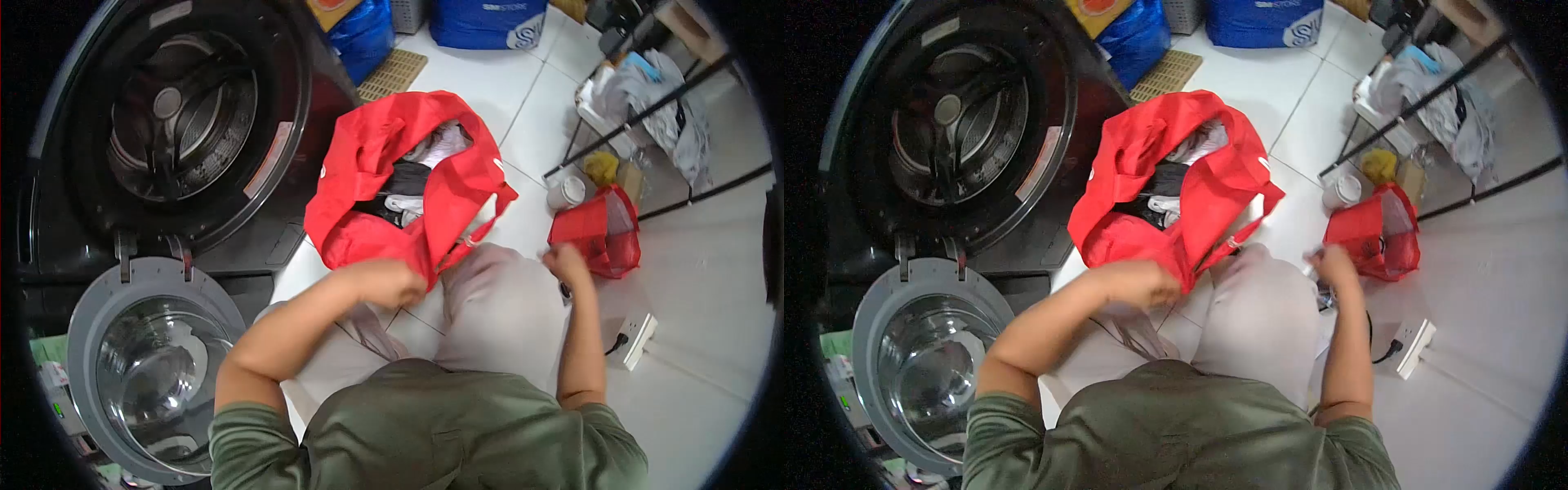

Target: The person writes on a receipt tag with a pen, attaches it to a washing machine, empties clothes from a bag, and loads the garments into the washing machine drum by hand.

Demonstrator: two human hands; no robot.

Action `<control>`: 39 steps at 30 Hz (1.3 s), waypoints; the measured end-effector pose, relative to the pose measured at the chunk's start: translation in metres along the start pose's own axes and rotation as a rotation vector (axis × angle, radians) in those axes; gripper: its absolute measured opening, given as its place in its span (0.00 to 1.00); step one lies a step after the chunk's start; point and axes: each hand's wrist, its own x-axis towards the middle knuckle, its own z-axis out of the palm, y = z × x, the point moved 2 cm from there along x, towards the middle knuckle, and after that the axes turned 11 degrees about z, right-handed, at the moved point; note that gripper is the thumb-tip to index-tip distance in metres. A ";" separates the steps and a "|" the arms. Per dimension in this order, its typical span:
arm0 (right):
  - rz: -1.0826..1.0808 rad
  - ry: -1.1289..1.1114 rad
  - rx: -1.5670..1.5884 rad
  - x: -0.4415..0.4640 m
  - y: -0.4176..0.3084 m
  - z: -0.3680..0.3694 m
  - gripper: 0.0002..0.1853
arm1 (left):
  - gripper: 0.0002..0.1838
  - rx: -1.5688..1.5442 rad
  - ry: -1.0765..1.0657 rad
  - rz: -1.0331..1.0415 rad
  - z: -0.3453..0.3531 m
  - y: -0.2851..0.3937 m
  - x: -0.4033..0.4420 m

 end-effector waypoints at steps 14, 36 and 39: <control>-0.763 -0.307 -1.144 0.065 -0.290 0.014 0.23 | 0.53 0.398 1.500 -0.619 -0.150 -0.119 -0.159; -1.123 -0.358 0.325 -0.151 -0.451 -0.138 0.16 | 0.52 -0.461 1.508 0.253 -0.129 0.034 -0.128; -1.384 -0.323 0.580 -0.164 -0.444 -0.140 0.17 | 0.29 -0.102 1.467 -0.208 -0.149 0.028 -0.095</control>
